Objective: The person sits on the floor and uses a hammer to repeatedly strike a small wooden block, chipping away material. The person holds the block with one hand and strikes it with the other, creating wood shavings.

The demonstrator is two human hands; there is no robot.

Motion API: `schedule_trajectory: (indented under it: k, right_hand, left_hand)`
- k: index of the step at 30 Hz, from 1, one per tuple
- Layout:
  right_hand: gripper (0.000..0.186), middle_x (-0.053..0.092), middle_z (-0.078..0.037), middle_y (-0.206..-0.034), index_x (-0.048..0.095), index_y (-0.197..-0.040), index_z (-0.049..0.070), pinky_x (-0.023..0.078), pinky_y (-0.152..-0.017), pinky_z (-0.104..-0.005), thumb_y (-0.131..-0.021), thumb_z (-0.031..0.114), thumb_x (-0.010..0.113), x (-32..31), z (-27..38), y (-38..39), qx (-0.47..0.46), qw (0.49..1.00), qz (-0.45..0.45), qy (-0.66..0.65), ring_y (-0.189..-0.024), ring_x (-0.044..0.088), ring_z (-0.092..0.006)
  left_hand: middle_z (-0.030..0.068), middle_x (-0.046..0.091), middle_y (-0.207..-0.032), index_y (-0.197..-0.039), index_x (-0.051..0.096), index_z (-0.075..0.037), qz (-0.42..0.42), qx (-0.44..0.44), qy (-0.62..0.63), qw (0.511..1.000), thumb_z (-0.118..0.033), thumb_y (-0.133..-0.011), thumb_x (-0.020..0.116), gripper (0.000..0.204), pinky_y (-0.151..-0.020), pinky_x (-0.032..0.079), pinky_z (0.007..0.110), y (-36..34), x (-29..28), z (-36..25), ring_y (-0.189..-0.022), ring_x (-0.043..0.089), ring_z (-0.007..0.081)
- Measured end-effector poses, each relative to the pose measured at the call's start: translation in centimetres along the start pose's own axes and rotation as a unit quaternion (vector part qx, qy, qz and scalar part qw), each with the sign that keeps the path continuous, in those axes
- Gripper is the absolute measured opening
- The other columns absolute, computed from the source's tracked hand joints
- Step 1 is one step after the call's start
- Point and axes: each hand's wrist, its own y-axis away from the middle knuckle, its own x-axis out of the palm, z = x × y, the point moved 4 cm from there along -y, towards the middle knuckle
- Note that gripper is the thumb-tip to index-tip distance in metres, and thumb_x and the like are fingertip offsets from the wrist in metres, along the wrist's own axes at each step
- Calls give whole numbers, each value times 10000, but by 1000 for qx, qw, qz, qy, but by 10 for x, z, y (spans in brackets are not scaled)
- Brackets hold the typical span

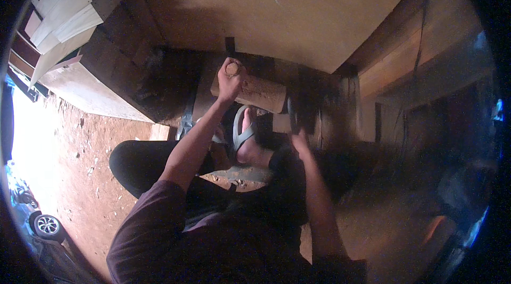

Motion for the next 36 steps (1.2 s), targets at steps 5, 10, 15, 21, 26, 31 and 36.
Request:
schedule_trajectory:
  k: [5,10,15,21,26,31,36]
  right_hand:
    - [381,540,-8,-733,513,-1243,76,414,-456,-300,-904,180,651,5,7,4,-29,999,-11,31,-570,504,-113]
    - [391,557,-23,-750,522,-1225,61,415,-472,-315,-900,212,677,2,28,19,-59,995,-26,74,-575,519,-124]
    - [374,557,-35,-753,524,-1206,48,412,-460,-319,-905,211,674,2,43,33,-23,1000,4,2,-555,518,-129]
    - [378,560,-41,-755,523,-1223,49,415,-458,-323,-906,196,666,7,37,29,-23,999,6,31,-530,517,-144]
    - [443,597,-69,-791,495,-1283,53,443,-495,-341,-903,200,669,6,30,24,-51,994,-26,95,-545,537,-166]
    - [479,643,-118,-896,484,-1312,62,490,-558,-361,-889,183,671,4,32,24,-14,996,-21,91,-622,597,-207]
    - [525,666,-198,-1023,491,-1310,67,536,-739,-439,-841,190,691,-6,54,32,-58,978,-98,177,-864,679,-337]
  left_hand:
    - [4,590,-784,-873,566,-51,15,-51,51,997,13,-828,618,95,-674,479,257,3,2,4,-761,557,84]
    - [-24,562,-786,-911,552,-75,-1,10,12,1000,-6,-871,641,119,-594,456,224,-3,0,2,-709,536,59]
    - [0,577,-794,-893,554,-57,-9,-40,38,998,-6,-834,659,130,-683,462,237,-2,2,0,-756,548,66]
    - [3,601,-780,-873,573,-39,30,-27,-18,999,-16,-835,657,95,-700,470,243,4,7,-9,-764,562,69]
    - [13,617,-792,-875,585,-32,32,-25,-28,999,-20,-830,654,83,-716,476,251,4,5,-4,-770,571,77]
    - [17,623,-781,-874,590,-31,40,-56,8,998,-33,-837,671,89,-703,478,254,3,7,2,-751,572,82]
    - [12,627,-762,-864,608,-29,92,-36,-70,993,-41,-843,685,81,-678,479,263,17,17,5,-721,564,84]
